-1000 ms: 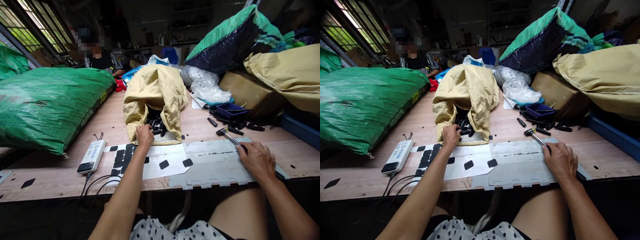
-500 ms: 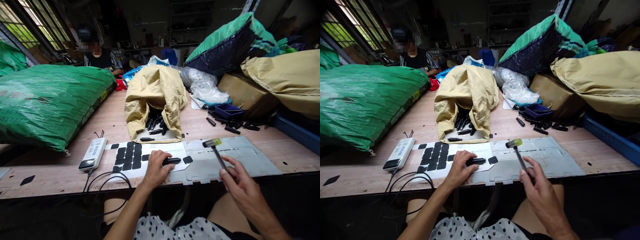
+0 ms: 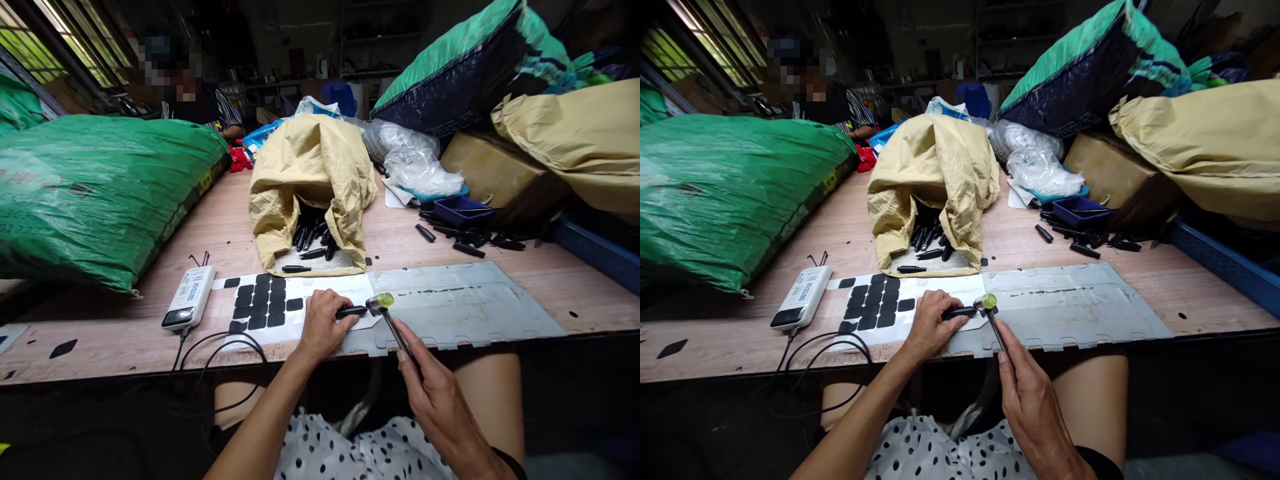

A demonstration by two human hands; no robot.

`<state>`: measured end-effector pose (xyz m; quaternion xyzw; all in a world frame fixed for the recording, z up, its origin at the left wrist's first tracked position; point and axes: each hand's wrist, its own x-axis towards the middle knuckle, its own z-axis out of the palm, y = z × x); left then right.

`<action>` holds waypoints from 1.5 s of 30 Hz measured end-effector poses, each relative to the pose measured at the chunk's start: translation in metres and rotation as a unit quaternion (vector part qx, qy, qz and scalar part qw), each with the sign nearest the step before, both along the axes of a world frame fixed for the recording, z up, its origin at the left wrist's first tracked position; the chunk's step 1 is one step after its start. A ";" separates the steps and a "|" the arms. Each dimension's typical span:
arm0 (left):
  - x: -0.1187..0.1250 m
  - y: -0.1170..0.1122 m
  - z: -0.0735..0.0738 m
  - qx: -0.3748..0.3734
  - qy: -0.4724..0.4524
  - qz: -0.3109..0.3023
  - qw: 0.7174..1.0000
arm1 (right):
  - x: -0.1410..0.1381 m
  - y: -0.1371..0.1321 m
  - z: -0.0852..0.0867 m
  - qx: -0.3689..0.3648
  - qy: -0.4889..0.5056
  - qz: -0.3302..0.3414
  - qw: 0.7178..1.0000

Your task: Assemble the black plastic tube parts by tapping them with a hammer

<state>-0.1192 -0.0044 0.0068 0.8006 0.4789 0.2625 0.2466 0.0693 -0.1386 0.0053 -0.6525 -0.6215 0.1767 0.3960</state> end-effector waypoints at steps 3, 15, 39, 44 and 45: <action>0.001 0.000 0.000 0.001 0.001 0.002 1.000 | -0.002 0.000 0.000 0.015 -0.009 0.016 1.000; -0.003 0.010 -0.001 -0.014 0.027 -0.026 0.999 | -0.001 0.003 0.014 0.024 -0.021 0.010 0.999; -0.001 0.013 0.001 -0.022 0.021 -0.020 0.999 | 0.009 0.022 0.018 -0.001 -0.103 0.013 0.995; -0.001 0.011 0.003 -0.029 0.021 -0.019 0.999 | 0.057 0.065 0.025 -0.049 -0.259 -0.089 0.960; -0.002 0.011 0.004 -0.031 0.020 -0.020 0.999 | 0.066 0.075 0.023 -0.059 -0.289 -0.103 0.950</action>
